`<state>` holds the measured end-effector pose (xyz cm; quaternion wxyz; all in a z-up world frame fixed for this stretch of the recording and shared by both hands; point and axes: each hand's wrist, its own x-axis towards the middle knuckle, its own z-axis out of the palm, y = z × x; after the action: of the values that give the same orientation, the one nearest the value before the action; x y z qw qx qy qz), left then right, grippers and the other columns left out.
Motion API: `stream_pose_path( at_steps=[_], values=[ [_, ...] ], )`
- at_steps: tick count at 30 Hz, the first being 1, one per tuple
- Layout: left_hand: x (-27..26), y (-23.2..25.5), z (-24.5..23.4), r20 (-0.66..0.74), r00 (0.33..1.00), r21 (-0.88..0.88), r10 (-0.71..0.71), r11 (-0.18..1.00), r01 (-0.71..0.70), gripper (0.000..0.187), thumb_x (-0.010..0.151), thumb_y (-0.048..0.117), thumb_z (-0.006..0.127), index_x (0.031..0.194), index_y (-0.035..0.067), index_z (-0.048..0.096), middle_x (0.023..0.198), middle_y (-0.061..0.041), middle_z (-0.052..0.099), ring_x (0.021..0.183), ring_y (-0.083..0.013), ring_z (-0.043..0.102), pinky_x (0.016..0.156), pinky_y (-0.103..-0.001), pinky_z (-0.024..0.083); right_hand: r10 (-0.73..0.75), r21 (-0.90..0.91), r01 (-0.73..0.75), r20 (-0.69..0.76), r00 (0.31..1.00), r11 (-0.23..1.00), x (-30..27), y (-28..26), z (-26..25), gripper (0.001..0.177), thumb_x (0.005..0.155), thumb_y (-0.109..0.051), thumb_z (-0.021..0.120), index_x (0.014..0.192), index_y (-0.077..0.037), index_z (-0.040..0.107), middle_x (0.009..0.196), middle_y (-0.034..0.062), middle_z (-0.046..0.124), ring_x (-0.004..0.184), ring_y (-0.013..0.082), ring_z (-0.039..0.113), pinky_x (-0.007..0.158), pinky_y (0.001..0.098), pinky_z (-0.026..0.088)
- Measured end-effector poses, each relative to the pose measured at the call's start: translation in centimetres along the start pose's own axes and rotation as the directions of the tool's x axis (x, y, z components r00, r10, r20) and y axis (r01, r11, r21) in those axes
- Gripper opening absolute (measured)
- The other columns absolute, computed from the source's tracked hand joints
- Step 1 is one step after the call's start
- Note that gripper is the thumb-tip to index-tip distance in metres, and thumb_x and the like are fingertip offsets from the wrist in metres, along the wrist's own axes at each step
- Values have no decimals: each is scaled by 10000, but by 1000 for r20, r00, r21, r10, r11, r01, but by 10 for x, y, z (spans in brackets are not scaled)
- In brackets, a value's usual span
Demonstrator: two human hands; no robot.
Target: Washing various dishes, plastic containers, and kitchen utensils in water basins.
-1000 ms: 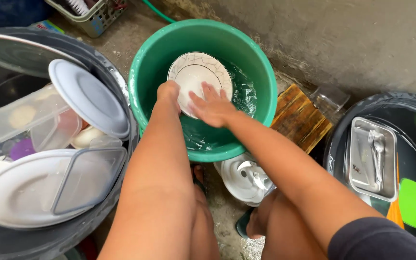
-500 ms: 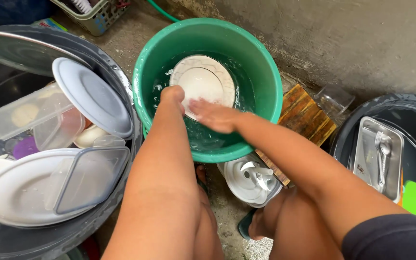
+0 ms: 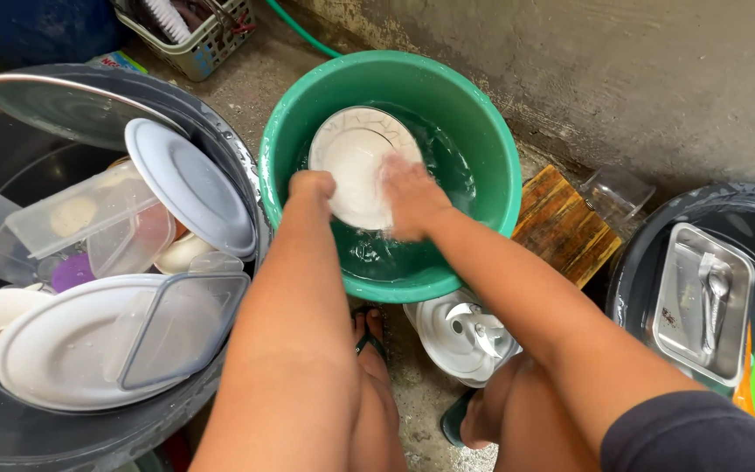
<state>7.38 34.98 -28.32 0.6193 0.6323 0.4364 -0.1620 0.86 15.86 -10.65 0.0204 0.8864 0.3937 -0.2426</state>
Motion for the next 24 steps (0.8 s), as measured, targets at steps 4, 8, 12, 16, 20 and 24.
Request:
stream_pose_path(
  at_steps=[4, 8, 12, 16, 20, 24],
  values=[
    [-41, 16, -6, -60, 998, 89, 23, 996, -18, 299, 800, 13, 659, 1087, -59, 700, 1090, -230, 719, 997, -385, 722, 808, -569, 554, 202, -209, -194, 16, 979, 959, 29, 5, 51, 1108, 806, -420, 789, 1564, 86, 158, 1650, 290, 74, 1531, 396, 73, 1203, 480, 109],
    [-121, 55, -26, 212, 975, -11, -70, 997, 74, 674, 839, 539, 470, 1308, 80, 622, 1343, -237, 610, 1268, -484, 526, 1037, -685, 233, -113, 226, 219, -403, 908, 949, 27, -7, 48, 853, 756, -164, 632, 1530, 4, 313, 1288, 298, 570, 1222, 448, 536, 1037, 465, 425],
    [-120, 53, -32, 454, 882, -265, -127, 926, 270, 1138, 862, 968, 226, 1502, 46, 412, 1540, -398, 444, 1447, -574, 330, 1138, -710, 23, 222, 424, 201, -755, 618, 883, 31, 20, 31, 202, 1036, -218, 591, 1041, -35, 675, 910, 215, 714, 843, 411, 690, 762, 479, 537],
    [-125, 52, -12, 371, 913, -207, -168, 944, 257, 982, 860, 875, 240, 1519, 173, 431, 1556, -266, 456, 1391, -635, 400, 1083, -818, 192, 579, 810, 439, -585, 568, 388, 18, 51, 6, 453, 1143, -328, 537, 968, 66, 675, 847, 134, 644, 743, 147, 556, 702, 431, 508],
    [-165, 62, -14, 246, 962, -339, -119, 919, 201, 847, 748, 764, 533, 1406, 243, 648, 1393, -91, 661, 1271, -365, 592, 1025, -676, 402, 765, 919, 393, -238, 598, -22, 27, 81, 20, 475, 1052, -391, 487, 980, 20, 714, 858, 61, 738, 754, 146, 659, 707, 350, 562],
    [-130, 50, -13, -129, 991, -255, 37, 964, -69, 771, 750, 604, 802, 1260, 33, 712, 1286, -116, 719, 1162, -270, 725, 1034, -407, 550, 777, 982, -180, 152, 611, -51, 19, 75, 19, 554, 1064, -451, 476, 976, 53, 691, 874, 182, 663, 732, 301, 610, 661, 473, 461]
  ],
)
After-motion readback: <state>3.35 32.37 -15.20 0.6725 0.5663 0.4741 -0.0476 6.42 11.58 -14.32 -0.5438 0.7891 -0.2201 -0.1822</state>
